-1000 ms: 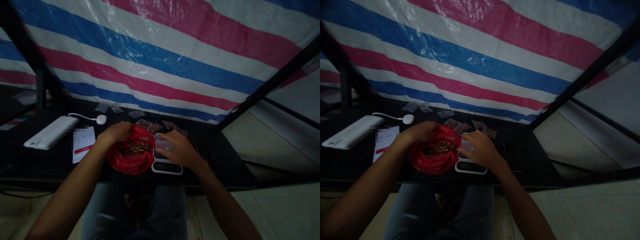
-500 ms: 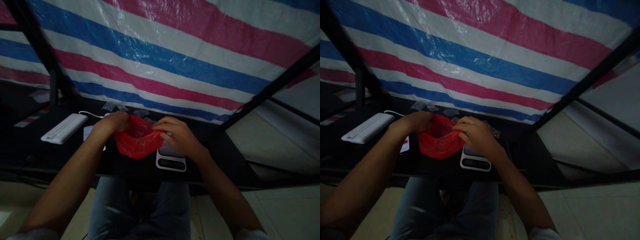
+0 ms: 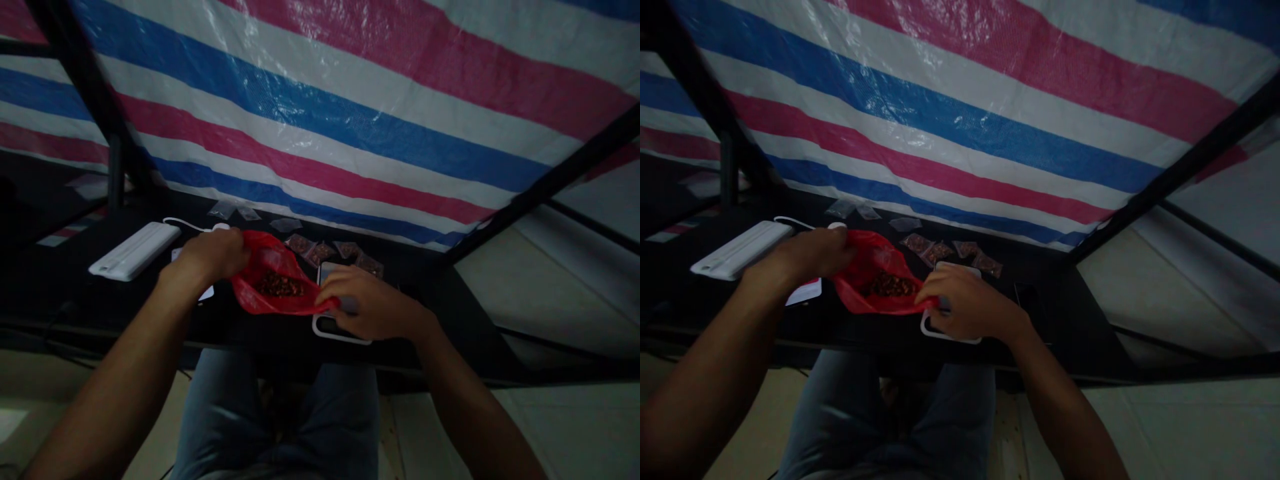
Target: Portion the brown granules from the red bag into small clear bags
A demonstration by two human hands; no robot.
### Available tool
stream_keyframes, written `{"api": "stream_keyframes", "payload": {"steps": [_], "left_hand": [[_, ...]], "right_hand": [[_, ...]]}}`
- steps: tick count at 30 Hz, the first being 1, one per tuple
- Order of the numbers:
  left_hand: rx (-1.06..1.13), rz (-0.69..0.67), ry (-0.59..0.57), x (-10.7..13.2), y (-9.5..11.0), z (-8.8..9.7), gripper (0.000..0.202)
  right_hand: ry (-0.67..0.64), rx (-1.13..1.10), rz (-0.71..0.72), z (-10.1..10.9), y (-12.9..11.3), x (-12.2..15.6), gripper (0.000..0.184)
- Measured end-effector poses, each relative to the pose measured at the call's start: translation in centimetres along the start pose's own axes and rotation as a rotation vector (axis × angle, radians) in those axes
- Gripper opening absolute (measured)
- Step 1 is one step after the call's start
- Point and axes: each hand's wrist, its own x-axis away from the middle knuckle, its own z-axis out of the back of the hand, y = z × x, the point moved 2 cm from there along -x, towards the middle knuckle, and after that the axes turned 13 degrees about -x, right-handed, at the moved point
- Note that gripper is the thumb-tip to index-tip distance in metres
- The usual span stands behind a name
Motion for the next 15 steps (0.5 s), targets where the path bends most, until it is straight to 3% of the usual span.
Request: {"api": "stream_keyframes", "payload": {"steps": [2,4,6,7,9,11,15], "left_hand": [[0.013,0.0,0.137,1.3,0.3,0.0,0.049],[0.063,-0.04,0.414,2.4,0.4,0.4,0.05],[0.144,-0.213,0.607,3.0,0.8,0.6,0.036],[0.19,-0.338,0.615,3.0,1.1,0.5,0.027],[0.26,-0.583,0.47,2.3,1.7,-0.1,0.018],[0.272,-0.707,0.27,1.0,2.3,-1.3,0.022],[0.188,-0.667,0.096,-1.1,2.6,-4.1,0.071]], "right_hand": [[-0.048,-0.028,-0.053,-0.3,-0.6,0.3,0.024],[0.07,-0.052,-0.046,-0.4,-1.3,0.1,0.019],[0.252,-0.052,-0.015,-0.7,-1.8,-0.9,0.017],[0.314,-0.043,-0.007,-1.1,-1.8,-1.7,0.021],[0.298,0.005,-0.04,-2.5,-1.3,-3.4,0.024],[0.143,0.099,-0.143,-4.4,-0.4,-5.0,0.024],[-0.058,0.284,-0.445,-7.5,1.1,-6.1,0.019]]}}
